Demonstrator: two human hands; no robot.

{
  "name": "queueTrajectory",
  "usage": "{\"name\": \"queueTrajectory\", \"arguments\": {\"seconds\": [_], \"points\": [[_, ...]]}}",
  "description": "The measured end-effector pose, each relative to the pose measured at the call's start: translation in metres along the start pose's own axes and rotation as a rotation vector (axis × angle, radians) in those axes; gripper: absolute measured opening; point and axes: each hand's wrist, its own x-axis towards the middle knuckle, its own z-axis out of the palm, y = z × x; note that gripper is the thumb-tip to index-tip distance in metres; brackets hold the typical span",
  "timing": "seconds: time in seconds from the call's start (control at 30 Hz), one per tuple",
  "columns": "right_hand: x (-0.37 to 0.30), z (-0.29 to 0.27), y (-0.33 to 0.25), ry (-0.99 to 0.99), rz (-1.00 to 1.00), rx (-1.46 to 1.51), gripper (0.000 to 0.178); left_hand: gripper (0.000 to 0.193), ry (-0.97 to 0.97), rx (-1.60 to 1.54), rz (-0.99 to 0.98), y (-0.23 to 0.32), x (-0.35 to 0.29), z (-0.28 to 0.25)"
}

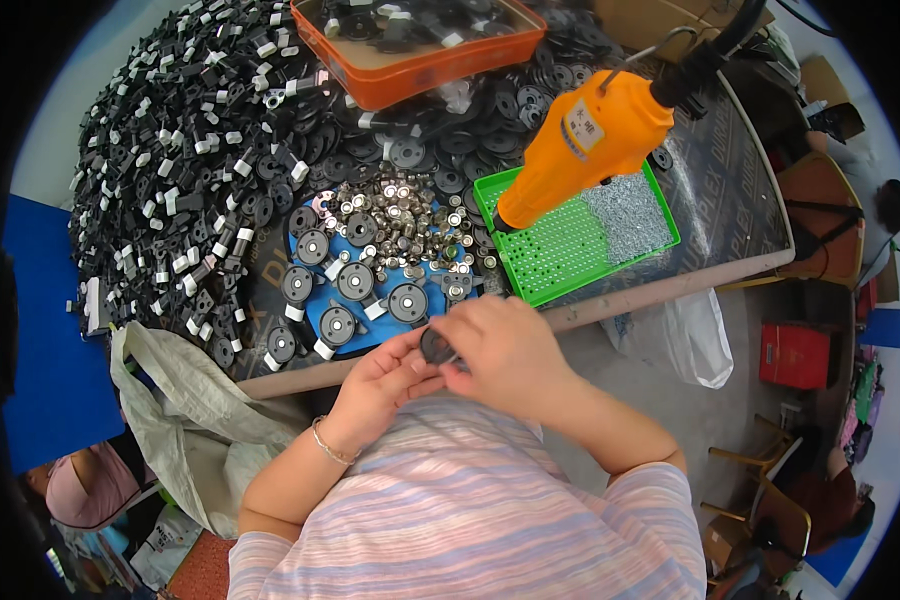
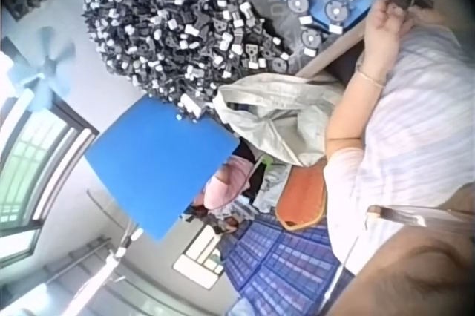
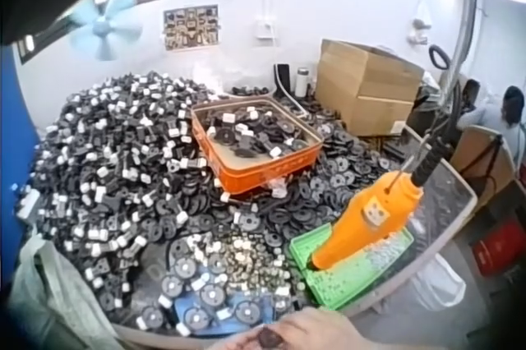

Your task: Assembling small circular components and screws into plastic parts using an electric screwdriver on a factory workbench.

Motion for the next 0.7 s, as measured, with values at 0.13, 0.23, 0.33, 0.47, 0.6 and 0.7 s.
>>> {"name": "queueTrajectory", "arguments": {"seconds": [0.13,0.23,0.33,0.47,0.6,0.7], "points": [[0.014,-0.009,0.019,0.029,0.112,-0.027,0.039,0.046,-0.018,0.100,0.065,-0.002,-0.008,-0.002],[0.023,-0.006,0.026,0.011,0.133,-0.002,0.040,0.043,-0.093,0.176,0.111,-0.002,-0.014,-0.008],[0.025,-0.002,0.030,-0.039,0.151,-0.021,0.042,0.039,-0.083,0.232,0.183,0.003,-0.021,-0.011],[0.026,-0.008,0.024,-0.110,0.207,-0.032,0.040,0.032,-0.084,0.235,0.221,0.018,-0.030,-0.012],[0.024,-0.007,0.024,-0.045,0.197,-0.019,0.033,0.029,-0.042,0.404,0.347,0.035,-0.027,-0.008],[0.018,-0.028,0.017,-0.028,0.177,0.053,0.026,0.034,0.075,1.141,0.640,0.059,-0.016,0.001]]}}
